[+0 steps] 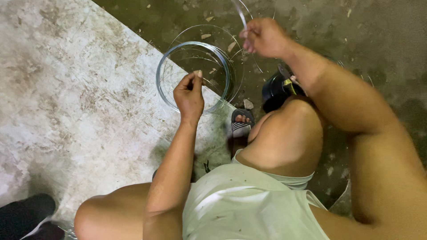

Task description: The person sits on the floor and repeatedly cuts a metal wire into short segments using pliers. They hold the wire with one hand and use the pliers with the other to snip off pieces, which fall onto the floor.

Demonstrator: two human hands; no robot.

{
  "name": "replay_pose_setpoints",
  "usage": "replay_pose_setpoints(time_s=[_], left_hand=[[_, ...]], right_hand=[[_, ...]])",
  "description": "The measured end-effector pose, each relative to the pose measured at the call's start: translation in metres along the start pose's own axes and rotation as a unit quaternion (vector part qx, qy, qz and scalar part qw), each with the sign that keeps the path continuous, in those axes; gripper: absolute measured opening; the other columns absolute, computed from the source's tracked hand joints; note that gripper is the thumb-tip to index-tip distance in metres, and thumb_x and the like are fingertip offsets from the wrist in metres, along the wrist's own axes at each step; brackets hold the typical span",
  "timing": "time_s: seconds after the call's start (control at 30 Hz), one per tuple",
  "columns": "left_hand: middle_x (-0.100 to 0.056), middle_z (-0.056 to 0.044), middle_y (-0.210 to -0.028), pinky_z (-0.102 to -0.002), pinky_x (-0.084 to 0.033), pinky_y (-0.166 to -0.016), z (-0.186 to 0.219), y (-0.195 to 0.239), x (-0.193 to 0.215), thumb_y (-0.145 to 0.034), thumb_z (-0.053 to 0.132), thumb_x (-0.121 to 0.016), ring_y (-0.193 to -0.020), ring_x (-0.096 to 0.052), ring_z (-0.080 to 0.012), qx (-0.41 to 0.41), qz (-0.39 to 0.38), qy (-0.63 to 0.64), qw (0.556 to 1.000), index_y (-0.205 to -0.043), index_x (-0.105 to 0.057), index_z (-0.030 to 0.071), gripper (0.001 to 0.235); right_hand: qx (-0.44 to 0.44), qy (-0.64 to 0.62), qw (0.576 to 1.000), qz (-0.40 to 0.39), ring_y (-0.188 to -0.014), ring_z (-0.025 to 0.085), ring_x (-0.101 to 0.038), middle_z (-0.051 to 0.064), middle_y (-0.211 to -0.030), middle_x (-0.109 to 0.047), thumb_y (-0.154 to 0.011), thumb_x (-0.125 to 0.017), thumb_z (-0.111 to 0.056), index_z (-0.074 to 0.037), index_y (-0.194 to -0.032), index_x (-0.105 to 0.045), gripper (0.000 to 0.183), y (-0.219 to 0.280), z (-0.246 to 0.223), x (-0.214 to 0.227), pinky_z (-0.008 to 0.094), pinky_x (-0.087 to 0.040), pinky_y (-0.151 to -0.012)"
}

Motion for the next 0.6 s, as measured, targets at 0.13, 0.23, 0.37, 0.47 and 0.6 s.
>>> replay_pose_setpoints(time_s=[0.13, 0.23, 0.37, 0.47, 0.6], left_hand=[[-0.072, -0.001, -0.083, -0.022, -0.045, -0.065, 0.015, 0.004, 0.016, -0.099, 0.018, -0.072, -0.071, -0.056, -0.0052, 0.0, 0.007, -0.012, 1.0, -0.11, -0.076, -0.002, 0.022], [-0.074, -0.003, -0.088, -0.023, -0.054, -0.072, 0.027, 0.007, 0.028, -0.101, 0.018, -0.07, -0.08, -0.067, -0.0072, -0.035, 0.005, -0.042, 0.998, -0.111, -0.075, -0.001, 0.022], [-0.075, -0.007, -0.09, -0.026, -0.058, -0.079, 0.034, 0.007, 0.041, -0.102, 0.015, -0.07, -0.083, -0.069, -0.0105, -0.042, 0.014, -0.051, 0.998, -0.112, -0.074, -0.003, 0.02], [-0.076, -0.009, -0.093, -0.027, -0.059, -0.082, 0.033, 0.003, 0.052, -0.103, 0.013, -0.069, -0.086, -0.07, -0.012, -0.036, 0.022, -0.047, 0.998, -0.112, -0.074, -0.004, 0.02], [-0.076, -0.009, -0.095, -0.029, -0.061, -0.083, 0.025, -0.005, 0.055, -0.102, 0.012, -0.069, -0.087, -0.072, -0.013, -0.015, 0.026, -0.011, 0.999, -0.114, -0.072, -0.004, 0.021]], right_hand=[[-0.097, 0.065, 0.989, 0.091, -0.078, 0.017, -0.071, 0.011, -0.091, -0.073, -0.106, -0.049, -0.006, -0.001, -0.115, -0.068, 0.022, -0.008, 0.057, 0.042, 0.034, -0.06, -0.07], [-0.174, 0.161, 0.957, 0.168, -0.083, 0.023, -0.072, 0.017, -0.093, -0.072, -0.104, -0.056, -0.008, 0.002, -0.107, -0.07, 0.018, -0.018, 0.118, 0.064, 0.038, -0.059, -0.071], [-0.166, 0.277, 0.916, 0.24, -0.082, 0.03, -0.071, 0.024, -0.095, -0.072, -0.099, -0.065, -0.007, 0.0, -0.101, -0.076, 0.013, -0.039, 0.212, 0.075, 0.041, -0.058, -0.067], [-0.184, 0.46, 0.852, 0.17, -0.075, 0.033, -0.073, 0.029, -0.089, -0.073, -0.098, -0.066, -0.008, 0.006, -0.096, -0.075, 0.017, -0.068, 0.273, 0.067, 0.04, -0.06, -0.061], [-0.23, 0.519, 0.82, 0.073, -0.064, 0.032, -0.076, 0.031, -0.081, -0.074, -0.101, -0.062, -0.022, 0.012, -0.098, -0.07, 0.035, -0.087, 0.317, 0.043, 0.042, -0.061, -0.05]])
Point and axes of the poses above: each hand's wrist, its own y-axis away from the middle knuckle, its own x-axis out of the back of the hand, z = x × y, the point moved 4 cm from there along -y, towards the middle knuckle
